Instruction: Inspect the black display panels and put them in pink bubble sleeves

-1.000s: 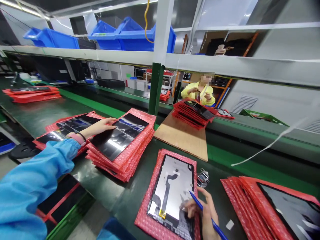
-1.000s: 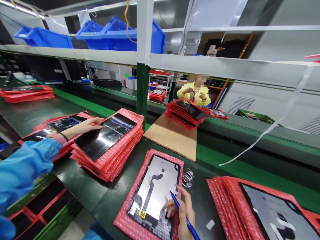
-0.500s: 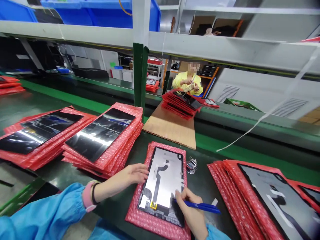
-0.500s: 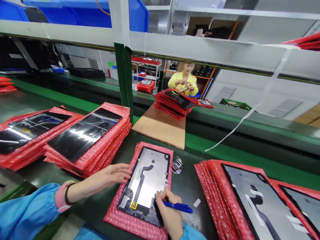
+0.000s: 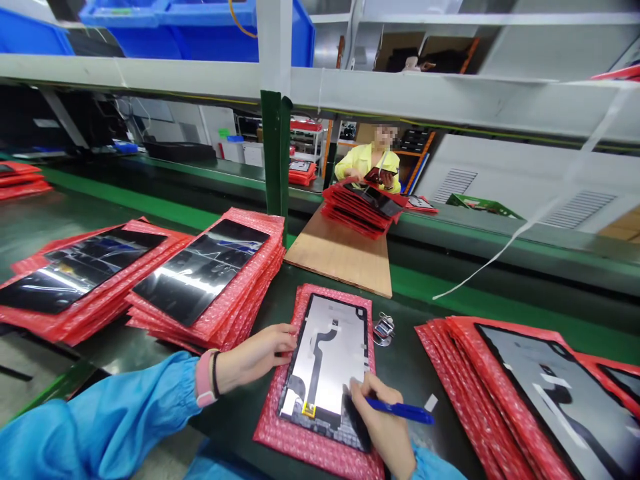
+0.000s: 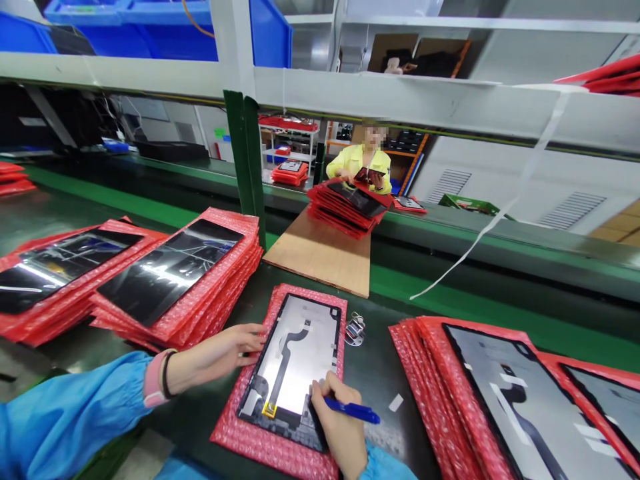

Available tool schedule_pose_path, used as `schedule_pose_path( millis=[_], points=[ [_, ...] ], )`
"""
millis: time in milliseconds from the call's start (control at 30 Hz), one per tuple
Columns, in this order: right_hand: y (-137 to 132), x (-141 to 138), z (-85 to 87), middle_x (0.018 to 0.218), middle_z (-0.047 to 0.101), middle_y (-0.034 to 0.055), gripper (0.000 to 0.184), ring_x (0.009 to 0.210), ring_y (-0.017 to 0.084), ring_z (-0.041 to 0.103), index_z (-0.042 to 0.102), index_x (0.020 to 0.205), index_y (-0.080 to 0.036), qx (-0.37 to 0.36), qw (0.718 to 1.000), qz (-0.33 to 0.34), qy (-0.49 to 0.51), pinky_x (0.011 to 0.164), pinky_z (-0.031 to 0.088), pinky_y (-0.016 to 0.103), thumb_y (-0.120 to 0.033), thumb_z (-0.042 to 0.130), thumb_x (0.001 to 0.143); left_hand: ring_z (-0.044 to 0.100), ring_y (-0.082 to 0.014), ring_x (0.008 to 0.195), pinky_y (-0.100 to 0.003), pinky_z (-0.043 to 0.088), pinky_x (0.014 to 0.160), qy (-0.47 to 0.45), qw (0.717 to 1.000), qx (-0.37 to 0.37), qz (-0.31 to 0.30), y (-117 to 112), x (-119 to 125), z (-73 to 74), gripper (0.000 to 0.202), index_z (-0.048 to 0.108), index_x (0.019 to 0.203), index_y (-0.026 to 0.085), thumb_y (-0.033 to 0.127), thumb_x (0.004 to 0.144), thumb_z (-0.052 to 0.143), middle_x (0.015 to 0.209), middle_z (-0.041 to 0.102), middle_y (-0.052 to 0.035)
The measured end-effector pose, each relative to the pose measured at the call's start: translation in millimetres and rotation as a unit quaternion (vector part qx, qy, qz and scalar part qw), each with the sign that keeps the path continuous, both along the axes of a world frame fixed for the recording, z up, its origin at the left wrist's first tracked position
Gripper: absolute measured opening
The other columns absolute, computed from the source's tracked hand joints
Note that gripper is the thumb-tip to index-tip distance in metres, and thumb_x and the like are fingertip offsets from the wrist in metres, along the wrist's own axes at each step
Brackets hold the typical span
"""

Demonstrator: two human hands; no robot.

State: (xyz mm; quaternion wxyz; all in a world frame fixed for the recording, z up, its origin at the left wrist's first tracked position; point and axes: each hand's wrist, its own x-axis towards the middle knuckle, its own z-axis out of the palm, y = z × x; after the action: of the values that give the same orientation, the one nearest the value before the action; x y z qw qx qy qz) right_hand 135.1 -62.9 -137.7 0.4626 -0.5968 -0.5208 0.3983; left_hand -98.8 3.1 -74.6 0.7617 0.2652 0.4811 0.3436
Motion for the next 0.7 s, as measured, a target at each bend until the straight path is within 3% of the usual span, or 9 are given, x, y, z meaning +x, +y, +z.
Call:
schedule_pose_path(
  millis=[100, 200, 367, 467, 600, 700],
  points=[
    [5, 2, 0.5, 0.047, 0.039, -0.0054, 0.048, 0.048, 0.010, 0.034, 0.039, 0.051, -0.021, -0.027, 0.995, -0.010, 0.097, 0.051, 0.026, 0.025, -0.053, 0.067, 0.073, 0.057, -0.0110, 0.064, -0.023, 0.042, 0.065, 0.020, 1.000, -0.020, -0.001, 9, 2, -4.0, 0.029, 0.059, 0.080, 0.016, 0.012, 0.054, 0.072, 0.065, 0.062, 0.0031],
    [9, 4, 1.4, 0.046, 0.034, -0.0083, 0.049, 0.043, 0.006, 0.024, 0.038, 0.056, -0.022, -0.047, 0.979, -0.023, 0.199, 0.045, 0.019, 0.022, -0.058, 0.063, 0.076, 0.057, -0.0108, 0.058, -0.022, 0.041, 0.059, 0.024, 0.999, -0.018, -0.025, 16, 9, -5.1, 0.025, 0.058, 0.070, 0.015, 0.019, 0.054, 0.075, 0.061, 0.062, 0.0016],
    [12, 6, 2.9, 0.046, 0.025, -0.0123, 0.052, 0.041, 0.003, 0.014, 0.037, 0.060, -0.021, -0.042, 0.950, -0.031, 0.308, 0.041, 0.014, 0.020, -0.059, 0.070, 0.073, 0.063, -0.0160, 0.064, -0.027, 0.048, 0.065, -0.009, 0.995, 0.032, -0.092, 18, 31, -4.2, 0.028, 0.062, 0.075, 0.014, 0.017, 0.052, 0.079, 0.071, 0.069, -0.0040],
    [15, 10, 5.6, 0.045, 0.022, -0.0133, 0.053, 0.041, 0.003, 0.011, 0.036, 0.059, -0.021, -0.026, 0.937, -0.048, 0.344, 0.038, 0.014, 0.018, -0.056, 0.075, 0.069, 0.065, -0.0180, 0.065, -0.028, 0.049, 0.064, -0.016, 0.993, 0.066, -0.097, 16, 42, -9.5, 0.028, 0.064, 0.078, 0.014, 0.009, 0.052, 0.071, 0.073, 0.070, -0.0045],
    [18, 22, 13.3, 0.048, 0.026, -0.0115, 0.048, 0.042, 0.004, 0.020, 0.043, 0.061, -0.020, 0.025, 0.926, -0.096, 0.364, 0.038, 0.022, 0.017, -0.050, 0.081, 0.065, 0.065, -0.0179, 0.069, -0.026, 0.048, 0.063, -0.029, 0.992, 0.112, -0.054, 14, 41, -11.9, 0.035, 0.064, 0.083, 0.015, 0.007, 0.050, 0.058, 0.073, 0.070, -0.0023],
    [17, 33, 21.5, 0.054, 0.044, -0.0074, 0.035, 0.047, 0.006, 0.039, 0.060, 0.075, -0.020, 0.048, 0.926, -0.118, 0.354, 0.042, 0.032, 0.016, -0.047, 0.081, 0.066, 0.065, -0.0169, 0.067, -0.024, 0.048, 0.062, -0.022, 0.989, 0.146, -0.021, 16, 32, -1.7, 0.038, 0.065, 0.089, 0.015, 0.008, 0.052, 0.059, 0.077, 0.072, -0.0019]
  ],
)
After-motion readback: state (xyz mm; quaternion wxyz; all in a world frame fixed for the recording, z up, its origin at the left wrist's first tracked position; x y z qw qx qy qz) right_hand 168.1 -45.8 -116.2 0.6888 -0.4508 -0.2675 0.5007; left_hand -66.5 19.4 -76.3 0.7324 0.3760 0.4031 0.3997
